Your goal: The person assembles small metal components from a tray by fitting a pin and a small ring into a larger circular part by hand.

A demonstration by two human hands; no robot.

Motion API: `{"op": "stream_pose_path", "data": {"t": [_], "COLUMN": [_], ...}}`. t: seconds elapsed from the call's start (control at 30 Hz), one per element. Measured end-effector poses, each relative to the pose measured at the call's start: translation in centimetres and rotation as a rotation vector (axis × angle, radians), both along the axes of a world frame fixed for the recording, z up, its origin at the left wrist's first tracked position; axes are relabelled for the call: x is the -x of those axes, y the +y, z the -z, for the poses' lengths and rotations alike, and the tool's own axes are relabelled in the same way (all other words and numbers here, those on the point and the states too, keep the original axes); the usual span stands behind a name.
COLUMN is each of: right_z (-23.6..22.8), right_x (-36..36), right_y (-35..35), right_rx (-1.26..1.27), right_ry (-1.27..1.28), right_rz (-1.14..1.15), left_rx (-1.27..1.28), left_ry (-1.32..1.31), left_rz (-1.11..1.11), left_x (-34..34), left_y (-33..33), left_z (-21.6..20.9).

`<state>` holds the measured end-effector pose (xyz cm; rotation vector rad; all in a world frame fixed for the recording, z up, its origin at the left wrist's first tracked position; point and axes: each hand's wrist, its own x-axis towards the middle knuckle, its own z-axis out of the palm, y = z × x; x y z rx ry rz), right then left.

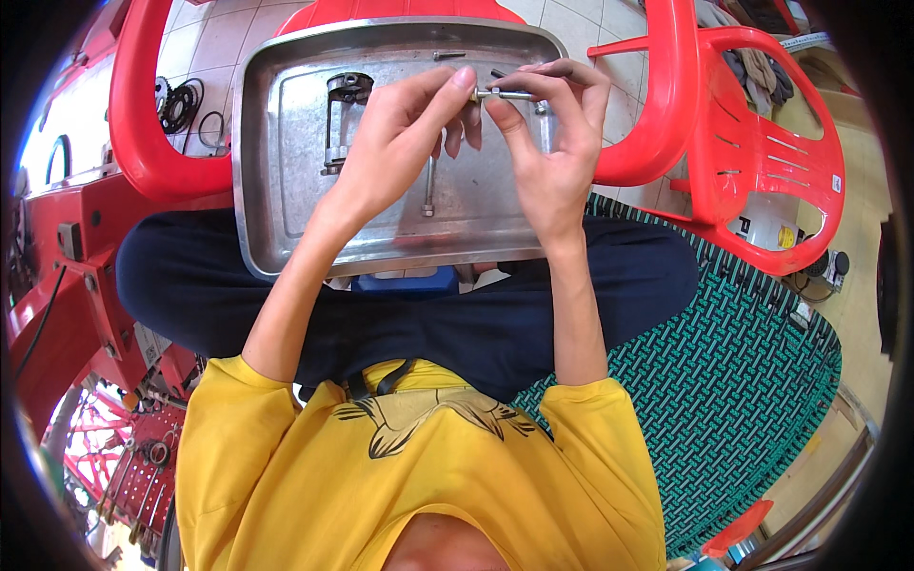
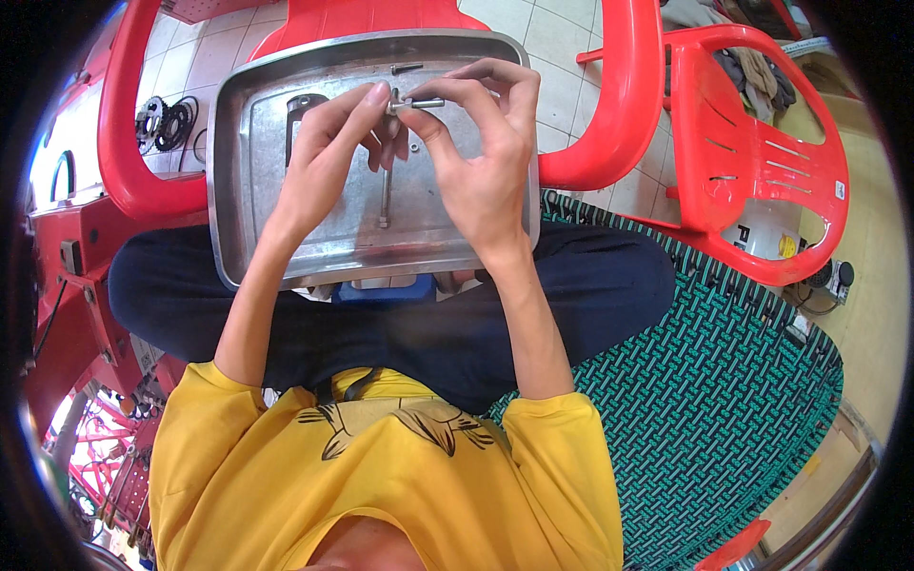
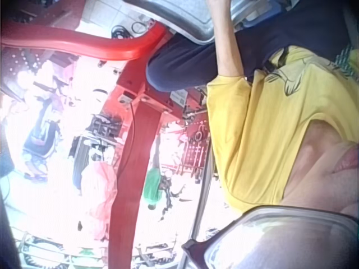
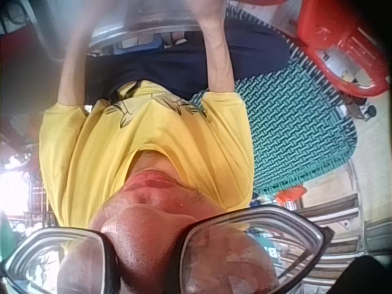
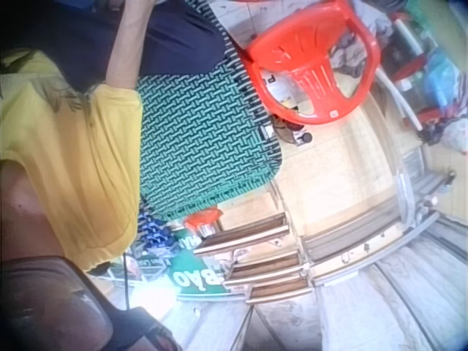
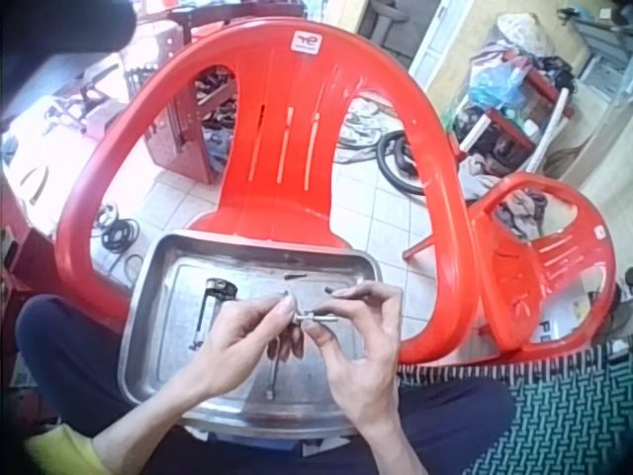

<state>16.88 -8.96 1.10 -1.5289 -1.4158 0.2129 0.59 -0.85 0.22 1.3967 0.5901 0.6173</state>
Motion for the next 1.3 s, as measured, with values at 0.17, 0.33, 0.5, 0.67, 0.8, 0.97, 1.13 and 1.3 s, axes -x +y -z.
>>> {"op": "stream_pose_path", "data": {"t": [0.17,0.33,0.5,0.67,0.8,0.97,1.13,1.3], "right_z": [0.0,0.3,0.3,0.4,0.4,0.4,0.4,0.5], "right_x": [0.2,0.1,0.0,0.0,0.1,0.1,0.2,0.0], "right_y": [0.1,0.1,0.0,0.0,0.0,0.0,0.0,0.1], "right_rx": [-0.023,-0.036,-0.032,-0.022,-0.024,-0.009,0.004,-0.012], "right_ry": [0.106,0.176,0.217,0.182,0.143,0.216,0.222,0.151], "right_rz": [0.016,0.01,0.003,-0.008,-0.017,0.015,0.01,-0.005], "left_rx": [-0.037,-0.131,-0.08,-0.055,-0.013,-0.257,-0.253,0.01], "left_ry": [-0.104,-0.105,-0.175,-0.076,0.016,-0.027,0.051,-0.011], "left_rz": [-0.126,-0.111,-0.115,-0.09,-0.126,-0.222,-0.189,-0.21], "left_x": [-0.3,-0.3,-0.5,-0.4,0.1,-0.1,-0.3,0.0], "left_y": [-0.9,-1.1,-1.2,-0.9,-0.5,-0.9,-0.8,-0.9], "left_z": [-0.4,-0.3,-0.3,-0.4,-0.1,-1.3,-0.6,-0.8]}}
